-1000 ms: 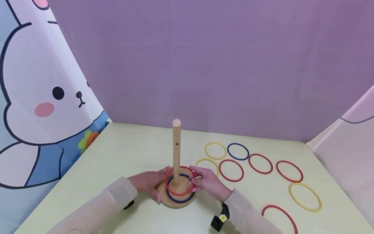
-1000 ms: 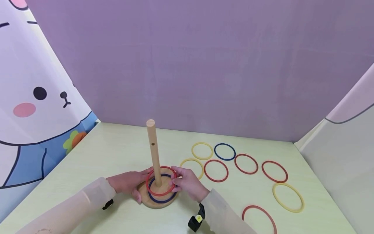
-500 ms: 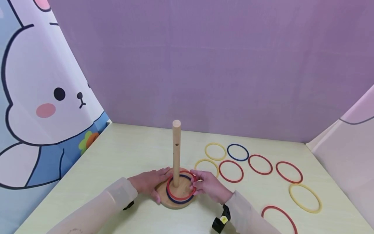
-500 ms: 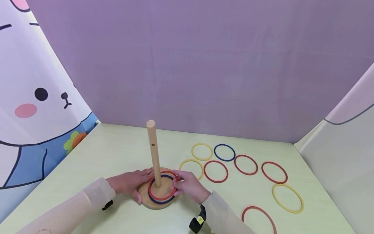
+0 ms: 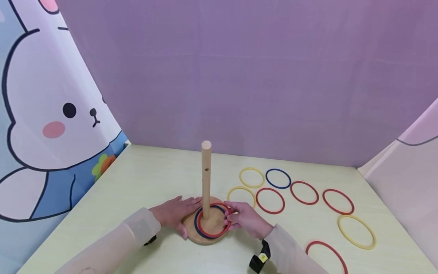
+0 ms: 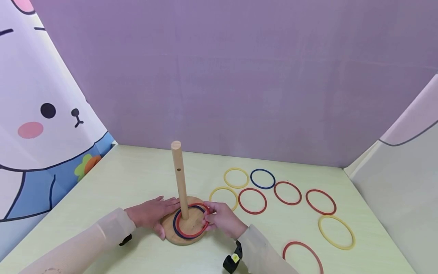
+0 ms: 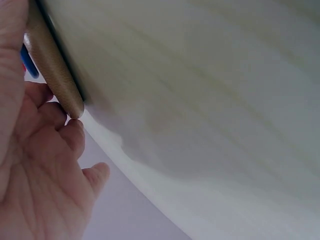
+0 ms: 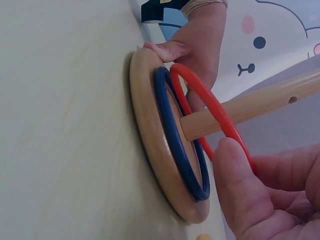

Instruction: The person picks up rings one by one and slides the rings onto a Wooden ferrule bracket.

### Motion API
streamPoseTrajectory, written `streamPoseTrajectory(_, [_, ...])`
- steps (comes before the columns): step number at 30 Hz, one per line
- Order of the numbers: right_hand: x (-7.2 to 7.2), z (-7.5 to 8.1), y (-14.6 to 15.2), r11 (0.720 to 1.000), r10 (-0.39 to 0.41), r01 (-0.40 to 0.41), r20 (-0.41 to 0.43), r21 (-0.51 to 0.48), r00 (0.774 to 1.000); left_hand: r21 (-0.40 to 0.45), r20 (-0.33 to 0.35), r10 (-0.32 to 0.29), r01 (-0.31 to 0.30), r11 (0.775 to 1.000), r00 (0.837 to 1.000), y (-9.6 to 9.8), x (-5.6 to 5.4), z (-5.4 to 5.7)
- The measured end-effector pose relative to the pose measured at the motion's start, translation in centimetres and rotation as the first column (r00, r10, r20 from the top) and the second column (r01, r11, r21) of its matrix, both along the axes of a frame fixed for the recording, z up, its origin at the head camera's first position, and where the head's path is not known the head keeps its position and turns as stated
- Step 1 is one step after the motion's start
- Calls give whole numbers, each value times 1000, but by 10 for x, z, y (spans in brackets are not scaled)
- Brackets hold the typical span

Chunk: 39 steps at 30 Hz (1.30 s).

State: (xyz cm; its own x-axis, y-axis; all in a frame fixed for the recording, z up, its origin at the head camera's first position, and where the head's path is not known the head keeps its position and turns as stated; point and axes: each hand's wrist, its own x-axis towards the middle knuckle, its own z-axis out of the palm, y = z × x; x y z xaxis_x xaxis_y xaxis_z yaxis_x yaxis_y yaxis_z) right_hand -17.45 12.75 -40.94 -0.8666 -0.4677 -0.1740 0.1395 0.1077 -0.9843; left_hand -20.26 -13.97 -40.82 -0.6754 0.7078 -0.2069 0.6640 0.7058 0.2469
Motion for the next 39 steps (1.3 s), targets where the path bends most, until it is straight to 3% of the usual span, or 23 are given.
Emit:
streamPoseTrajectory(8, [-1,-2,0,999,-12,11,4,44,1000,-8,-19,-14,14,1000,1000,0,0,2])
streamPoseTrajectory(15, [-2,-2,-2,996,-11,11,-4,85,1000,-33,-86,-54,52,998,995,0,0,2])
streamPoseTrajectory(19, [-4,-2,-2,985,12,0,-68,173,998,-36,-93,-61,58,998,994,0,-2,1])
streamPoseTrajectory(25, [-7,-1,-3,943,61,3,-182,333,981,-31,-90,-62,60,998,994,0,-2,1])
streamPoseTrajectory(39, [-7,0,-6,934,94,-4,-236,358,967,-32,-109,-76,73,997,991,-1,-2,0])
